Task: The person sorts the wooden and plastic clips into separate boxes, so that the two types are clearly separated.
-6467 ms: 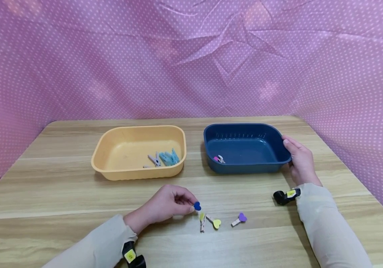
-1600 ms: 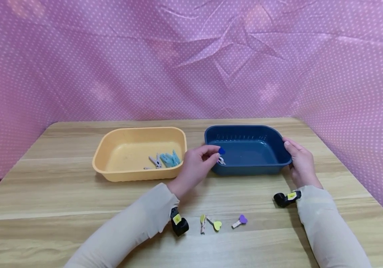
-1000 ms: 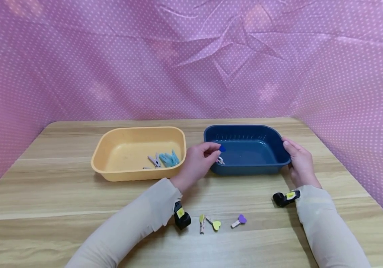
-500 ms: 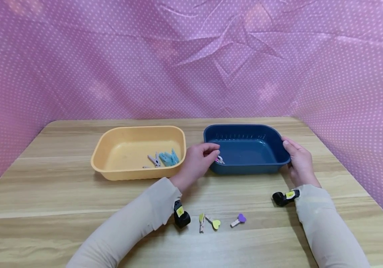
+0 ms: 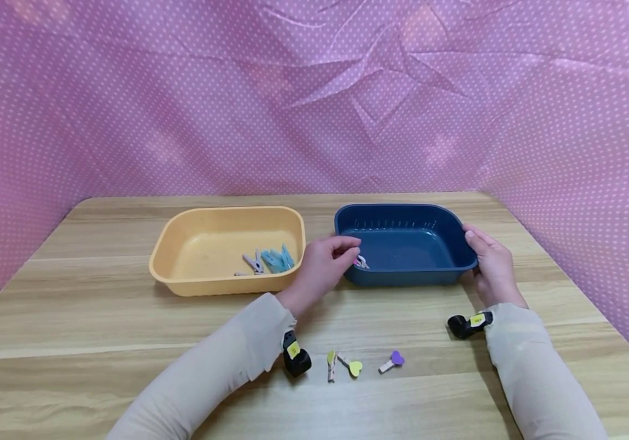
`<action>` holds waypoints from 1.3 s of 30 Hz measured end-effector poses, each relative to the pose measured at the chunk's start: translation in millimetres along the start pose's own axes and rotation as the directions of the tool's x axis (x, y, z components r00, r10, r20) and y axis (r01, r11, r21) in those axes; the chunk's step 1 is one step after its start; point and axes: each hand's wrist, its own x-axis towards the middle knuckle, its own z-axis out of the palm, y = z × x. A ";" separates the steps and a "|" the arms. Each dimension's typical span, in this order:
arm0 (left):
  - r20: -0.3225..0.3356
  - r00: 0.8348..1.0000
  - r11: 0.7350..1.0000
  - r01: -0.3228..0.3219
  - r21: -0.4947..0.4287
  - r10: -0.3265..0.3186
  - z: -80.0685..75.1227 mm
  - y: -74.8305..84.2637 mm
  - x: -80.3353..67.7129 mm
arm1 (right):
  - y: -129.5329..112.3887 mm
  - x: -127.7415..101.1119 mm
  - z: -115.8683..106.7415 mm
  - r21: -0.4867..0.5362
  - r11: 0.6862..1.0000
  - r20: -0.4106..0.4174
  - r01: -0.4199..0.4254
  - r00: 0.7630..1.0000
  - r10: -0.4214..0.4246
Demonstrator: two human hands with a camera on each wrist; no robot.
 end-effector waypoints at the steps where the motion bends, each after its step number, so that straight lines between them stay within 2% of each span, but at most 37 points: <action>1: 0.002 1.000 1.000 -0.001 -0.001 0.001 0.1 0.7 -0.5 | 0.1 0.1 -0.3 0.003 1.000 0.003 0.002 1.000 -0.002; 14: 0.000 0.999 0.999 -0.048 -0.007 0.048 -3.4 5.6 -10.8 | 0.5 2.6 -1.5 -0.027 1.000 -0.008 0.008 1.000 -0.008; 25: 0.018 1.000 1.000 -0.001 -0.019 0.002 -7.2 4.2 -20.3 | 0.5 3.3 -1.8 0.000 1.000 -0.005 0.004 1.000 -0.004; 39: 0.003 1.000 1.000 -0.008 -0.012 0.008 -15.0 1.9 -27.2 | -0.5 1.3 -0.2 0.049 0.999 0.036 0.022 0.999 -0.024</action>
